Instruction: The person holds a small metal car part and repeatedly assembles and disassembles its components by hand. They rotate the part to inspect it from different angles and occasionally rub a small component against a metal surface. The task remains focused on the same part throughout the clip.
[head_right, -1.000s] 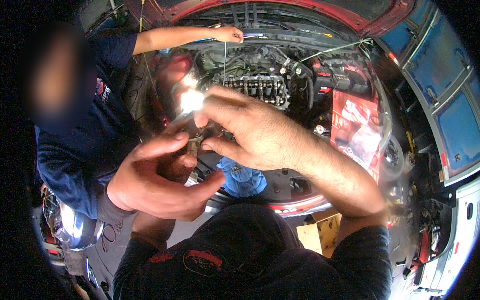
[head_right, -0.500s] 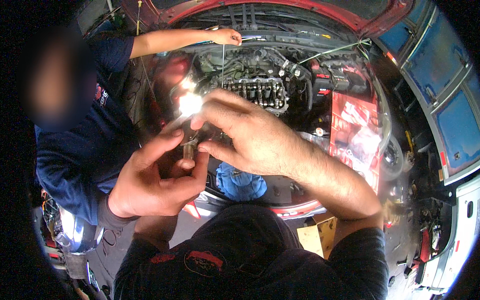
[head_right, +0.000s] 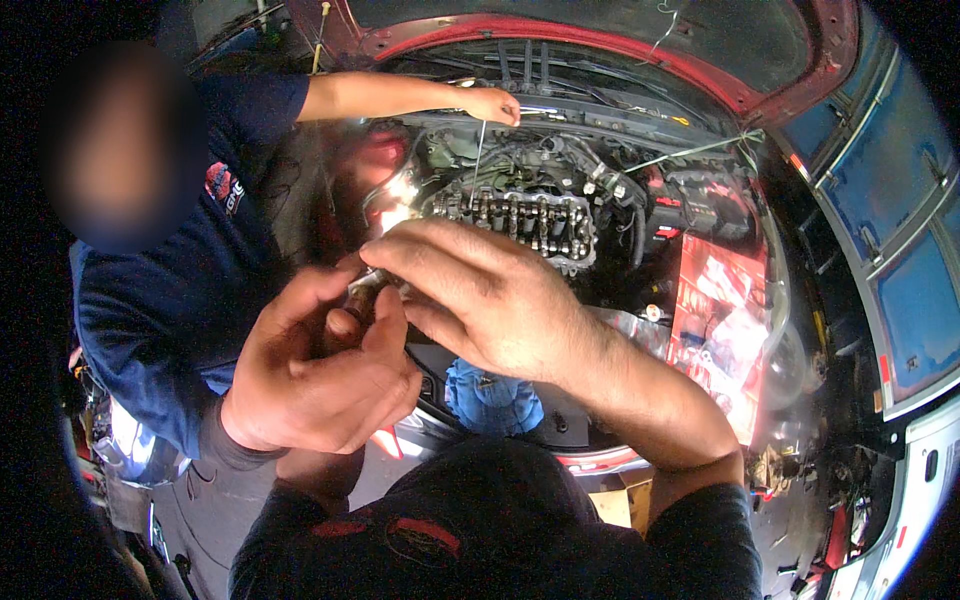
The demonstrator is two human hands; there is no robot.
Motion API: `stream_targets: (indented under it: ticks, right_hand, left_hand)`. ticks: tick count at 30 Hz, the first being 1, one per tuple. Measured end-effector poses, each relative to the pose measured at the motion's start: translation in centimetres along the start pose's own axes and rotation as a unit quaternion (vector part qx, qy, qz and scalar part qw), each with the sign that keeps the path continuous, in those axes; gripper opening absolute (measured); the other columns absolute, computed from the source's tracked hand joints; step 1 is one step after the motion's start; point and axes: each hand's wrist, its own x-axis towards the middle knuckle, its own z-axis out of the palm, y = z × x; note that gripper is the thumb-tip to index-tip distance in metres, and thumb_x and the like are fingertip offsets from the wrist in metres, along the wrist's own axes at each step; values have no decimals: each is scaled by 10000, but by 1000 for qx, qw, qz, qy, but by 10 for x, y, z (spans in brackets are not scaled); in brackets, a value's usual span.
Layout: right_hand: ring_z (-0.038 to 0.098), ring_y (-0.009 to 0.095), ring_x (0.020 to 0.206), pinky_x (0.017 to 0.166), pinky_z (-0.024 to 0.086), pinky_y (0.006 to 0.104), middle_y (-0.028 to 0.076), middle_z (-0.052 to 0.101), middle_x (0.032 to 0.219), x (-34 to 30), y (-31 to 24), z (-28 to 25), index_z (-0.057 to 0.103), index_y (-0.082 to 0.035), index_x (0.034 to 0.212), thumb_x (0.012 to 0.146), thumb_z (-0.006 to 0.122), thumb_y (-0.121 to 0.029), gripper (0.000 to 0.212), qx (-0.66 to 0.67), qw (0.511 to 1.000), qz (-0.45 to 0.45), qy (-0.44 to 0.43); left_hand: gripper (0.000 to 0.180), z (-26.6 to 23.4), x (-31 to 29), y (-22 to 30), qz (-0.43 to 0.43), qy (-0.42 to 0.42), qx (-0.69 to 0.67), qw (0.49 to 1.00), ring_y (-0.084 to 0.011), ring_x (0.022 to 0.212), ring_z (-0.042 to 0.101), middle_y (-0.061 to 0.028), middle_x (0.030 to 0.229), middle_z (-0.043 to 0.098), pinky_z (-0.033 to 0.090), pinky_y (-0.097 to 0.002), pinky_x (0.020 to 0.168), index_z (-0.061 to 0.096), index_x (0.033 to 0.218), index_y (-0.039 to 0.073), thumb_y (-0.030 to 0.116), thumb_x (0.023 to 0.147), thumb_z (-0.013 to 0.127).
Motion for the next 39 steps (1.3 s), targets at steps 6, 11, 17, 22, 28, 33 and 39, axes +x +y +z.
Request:
stream_targets:
  ticks: [6,11,17,22,28,33,39]
  right_hand:
    - [633,288,1067,913,537,374,127,633,1147,18,1,-12,627,-61,1208,773,748,-75,451,-17,999,-3,-45]
    - [620,299,1139,948,525,392,127,644,1180,21,7,-12,624,-46,1196,784,737,-70,428,89,992,-16,-88]
    - [607,323,1159,971,503,422,143,650,1203,3,12,1,602,-30,1209,822,704,-68,402,176,979,-9,-98]
    - [666,322,981,847,541,404,147,649,1124,-13,9,11,583,-51,1210,847,696,-94,382,157,986,-13,-58]
    - [675,262,941,819,534,365,145,655,1060,-33,-3,15,581,-43,1206,890,656,-83,328,194,975,87,-61]
    - [658,170,937,825,522,306,101,658,1015,-44,-8,22,574,-31,1198,927,641,-108,289,257,952,162,-32]
    - [616,129,1010,876,504,277,57,635,1077,-64,-12,27,553,7,1195,970,606,-103,256,479,816,323,31]
  left_hand:
    - [299,10,-12,-1,-40,47,-72,995,-104,828,544,10,905,579,426,-199,756,650,998,23,223,795,741]
    - [332,5,-15,3,112,61,71,989,-117,962,583,-16,1000,607,448,-219,865,618,996,-11,45,700,758]
    - [406,7,-18,8,89,147,15,985,-138,1054,593,-57,1077,614,480,-226,922,602,1051,-44,-5,680,763]
    - [436,2,-15,20,130,148,96,976,-102,950,538,-37,1056,575,439,-243,882,593,1083,-51,170,744,755]
    - [384,-6,-18,52,144,183,140,962,-132,967,626,-54,1040,643,517,-237,865,609,1055,-58,35,725,783]
    - [271,-4,-15,80,156,126,240,950,-93,894,633,-59,1013,656,497,-158,782,592,985,-96,41,796,729]
    - [264,2,-28,87,-25,231,-180,956,-62,959,645,-55,1043,667,505,-128,846,599,971,-122,-42,763,740]
